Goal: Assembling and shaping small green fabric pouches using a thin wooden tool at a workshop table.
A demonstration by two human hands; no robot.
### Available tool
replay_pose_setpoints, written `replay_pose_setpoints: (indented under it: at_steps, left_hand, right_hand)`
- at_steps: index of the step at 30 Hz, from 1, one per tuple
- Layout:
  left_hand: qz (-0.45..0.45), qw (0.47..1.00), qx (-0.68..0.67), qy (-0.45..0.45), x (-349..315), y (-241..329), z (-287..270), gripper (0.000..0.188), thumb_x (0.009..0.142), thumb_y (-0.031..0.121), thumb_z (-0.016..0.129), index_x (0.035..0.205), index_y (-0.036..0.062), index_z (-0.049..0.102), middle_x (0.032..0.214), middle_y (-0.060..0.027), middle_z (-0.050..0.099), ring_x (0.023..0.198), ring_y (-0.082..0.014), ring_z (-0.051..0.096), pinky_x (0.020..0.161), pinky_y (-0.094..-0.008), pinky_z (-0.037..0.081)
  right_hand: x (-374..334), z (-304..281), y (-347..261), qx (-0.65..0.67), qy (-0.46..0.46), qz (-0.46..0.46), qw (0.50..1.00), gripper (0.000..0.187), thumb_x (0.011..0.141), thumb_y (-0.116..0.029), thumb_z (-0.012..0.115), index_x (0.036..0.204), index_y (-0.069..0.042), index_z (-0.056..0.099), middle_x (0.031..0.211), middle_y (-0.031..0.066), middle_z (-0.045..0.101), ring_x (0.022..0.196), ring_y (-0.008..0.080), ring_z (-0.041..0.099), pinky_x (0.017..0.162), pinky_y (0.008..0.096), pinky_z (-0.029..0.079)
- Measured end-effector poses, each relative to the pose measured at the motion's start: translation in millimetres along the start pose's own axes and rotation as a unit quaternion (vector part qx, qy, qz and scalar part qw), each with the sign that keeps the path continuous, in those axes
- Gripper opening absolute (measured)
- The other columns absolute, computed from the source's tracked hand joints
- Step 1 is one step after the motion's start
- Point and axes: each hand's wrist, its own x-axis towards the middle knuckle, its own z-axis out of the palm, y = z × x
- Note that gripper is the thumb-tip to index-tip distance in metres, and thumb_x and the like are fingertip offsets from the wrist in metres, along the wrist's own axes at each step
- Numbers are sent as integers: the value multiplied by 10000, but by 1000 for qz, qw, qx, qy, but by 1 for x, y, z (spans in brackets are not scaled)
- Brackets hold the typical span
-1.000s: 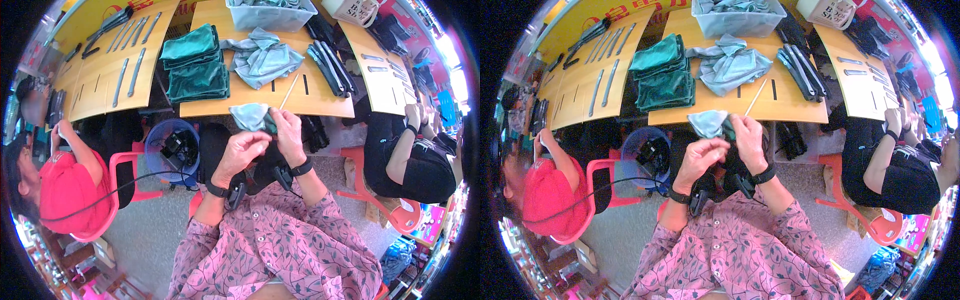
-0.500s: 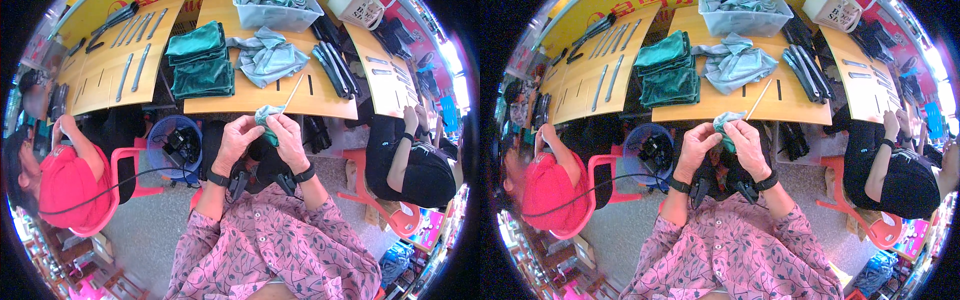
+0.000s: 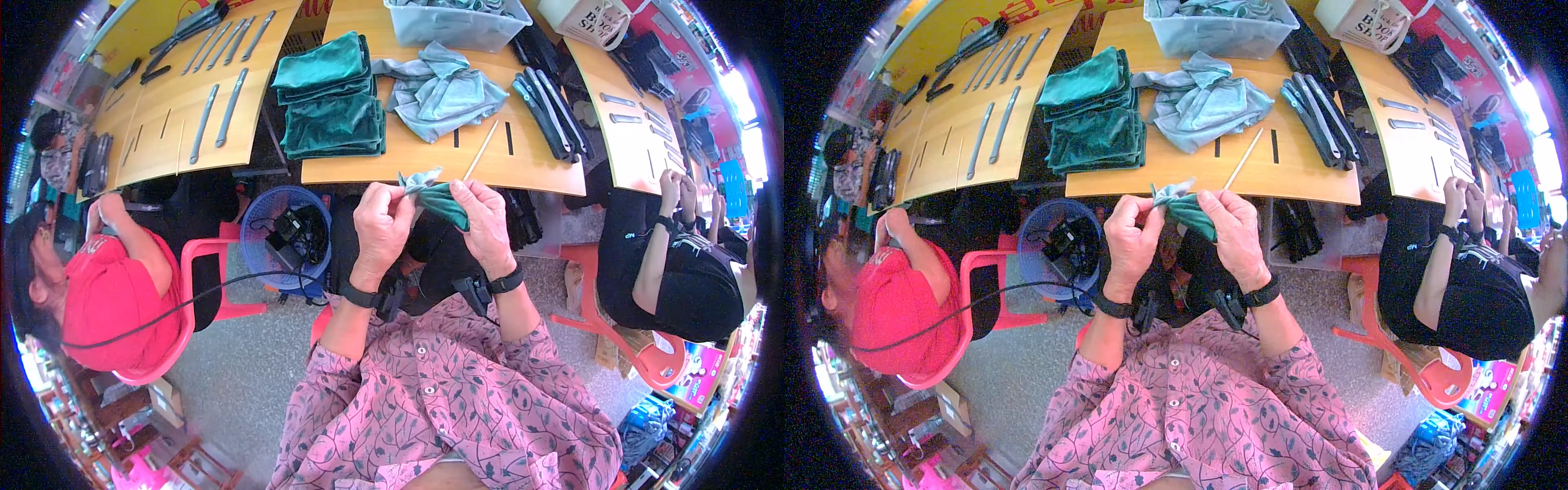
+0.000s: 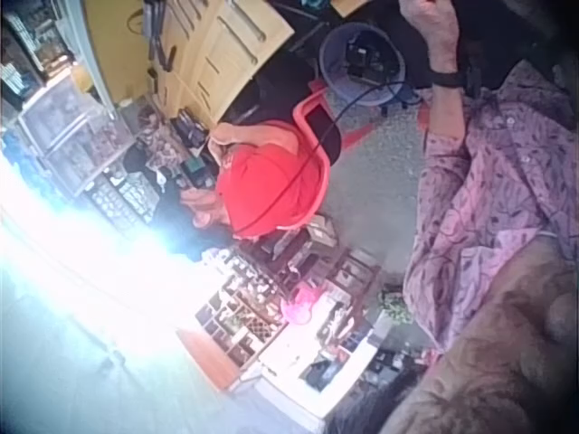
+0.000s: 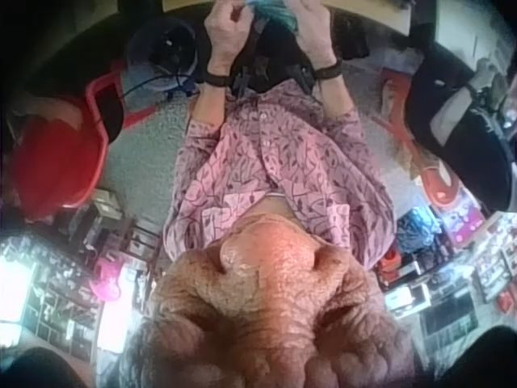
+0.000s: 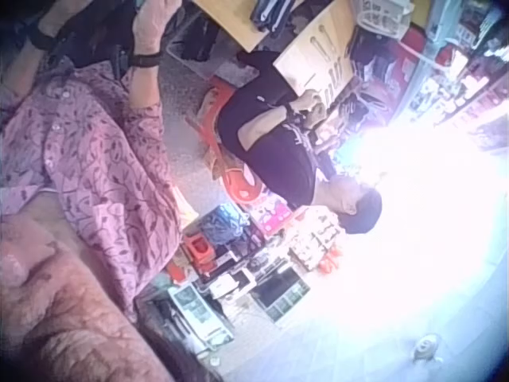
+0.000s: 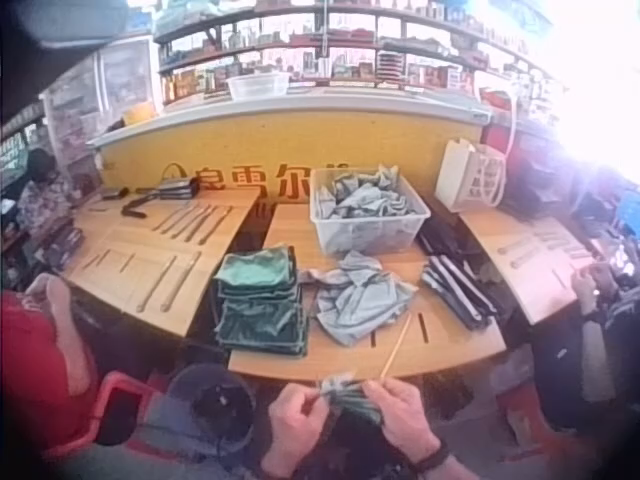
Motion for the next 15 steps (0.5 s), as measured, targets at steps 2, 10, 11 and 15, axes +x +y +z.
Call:
replay_pose_setpoints:
  at_steps: [2,10,11,15]
  left_hand:
    - [46,998,49,15,1,-10,4,119,760,-49,657,832,18,587,773,-110,560,646,-246,568,574,-330,465]
    - [-211,912,-349,35,-12,-21,14,97,906,-15,573,980,38,538,917,-45,602,797,-149,605,703,-264,492]
    - [-252,846,-470,4,-10,-15,12,110,957,4,526,1060,41,523,989,-43,621,857,-117,612,749,-247,509]
    - [-324,772,-547,-13,-3,7,7,146,957,11,526,1101,34,529,1012,-57,627,888,-121,619,778,-247,512]
  right_hand:
    - [-3,3,4,-48,-23,-30,998,201,971,-185,613,990,5,676,885,-9,657,766,42,565,681,197,464]
    - [-17,19,-13,-216,-154,75,961,308,817,-152,776,1058,0,658,888,-37,623,785,29,527,709,192,435]
    - [-16,16,-12,-211,-161,84,960,293,831,-153,762,1054,7,658,914,-29,620,816,35,534,735,201,444]
    - [-19,15,-6,-194,-149,79,966,295,846,-162,747,1070,6,652,947,-21,623,836,44,541,741,214,455]
